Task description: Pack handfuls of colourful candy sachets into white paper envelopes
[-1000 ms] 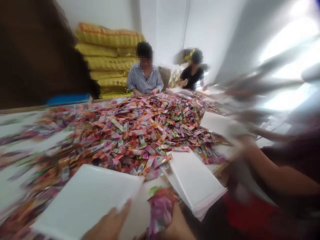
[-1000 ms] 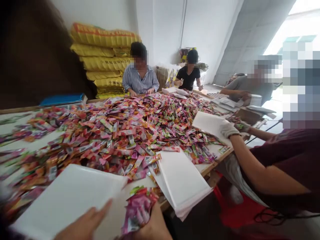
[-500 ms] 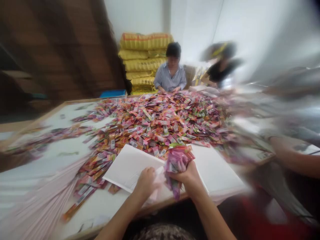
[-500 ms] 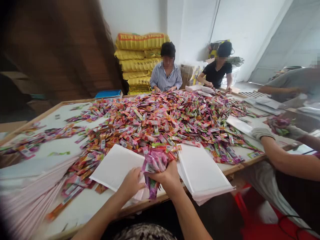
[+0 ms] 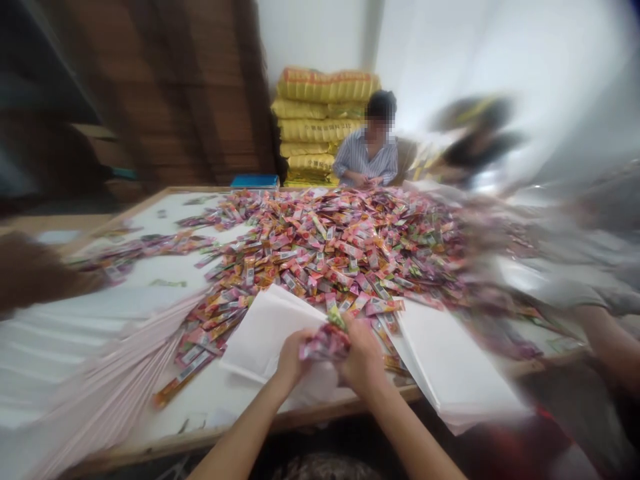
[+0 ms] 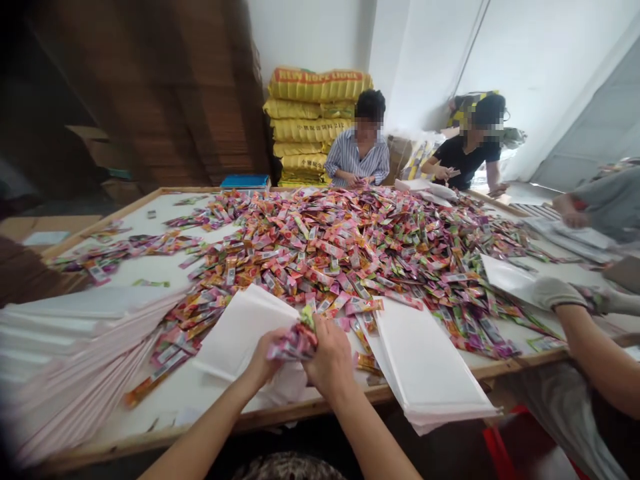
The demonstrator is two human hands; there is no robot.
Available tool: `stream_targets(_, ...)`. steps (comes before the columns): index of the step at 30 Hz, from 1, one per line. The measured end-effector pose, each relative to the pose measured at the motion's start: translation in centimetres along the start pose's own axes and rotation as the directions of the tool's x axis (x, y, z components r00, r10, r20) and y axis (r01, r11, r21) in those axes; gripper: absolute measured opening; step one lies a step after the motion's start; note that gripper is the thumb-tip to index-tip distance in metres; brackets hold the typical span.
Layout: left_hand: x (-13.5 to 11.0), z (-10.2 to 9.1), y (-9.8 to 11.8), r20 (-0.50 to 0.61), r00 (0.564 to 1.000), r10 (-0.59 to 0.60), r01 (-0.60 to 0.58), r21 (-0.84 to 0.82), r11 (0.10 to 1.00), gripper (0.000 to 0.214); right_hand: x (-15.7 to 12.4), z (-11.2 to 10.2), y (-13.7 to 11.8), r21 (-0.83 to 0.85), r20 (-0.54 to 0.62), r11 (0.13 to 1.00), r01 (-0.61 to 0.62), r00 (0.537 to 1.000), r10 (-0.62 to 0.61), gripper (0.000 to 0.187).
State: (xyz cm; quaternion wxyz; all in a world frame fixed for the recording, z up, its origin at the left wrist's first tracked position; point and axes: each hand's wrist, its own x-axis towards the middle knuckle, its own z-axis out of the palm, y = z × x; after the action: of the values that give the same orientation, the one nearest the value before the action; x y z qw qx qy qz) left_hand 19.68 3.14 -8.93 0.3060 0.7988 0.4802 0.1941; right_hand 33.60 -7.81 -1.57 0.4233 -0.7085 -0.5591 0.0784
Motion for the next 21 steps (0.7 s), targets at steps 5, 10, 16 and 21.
stream_targets(5,0.4,-1.1,0.1,-0.210,0.977,-0.046,0.046,-0.004,0.999,0.017,-1.7,2.6,2.2,-0.450,0.222,0.867,0.215,0.967,-0.125,0.052)
stream_targets(10,0.9,-1.2,4.1,-0.228,0.967,0.114,-0.083,0.142,0.986,0.017,-0.2,2.4,2.1,-0.457,0.340,0.837,0.300,0.929,-0.147,0.040)
stream_targets(16,-2.9,-2.6,5.1,-0.232,0.945,0.232,-0.151,0.323,0.934,0.031,2.3,2.6,2.3,-0.485,0.376,0.869,0.100,0.921,0.104,0.033)
stream_targets(21,-1.9,-2.7,5.5,-0.176,0.920,0.349,-0.272,0.355,0.895,0.017,2.0,4.2,0.4,-0.530,0.241,0.847,-0.041,0.950,0.196,0.028)
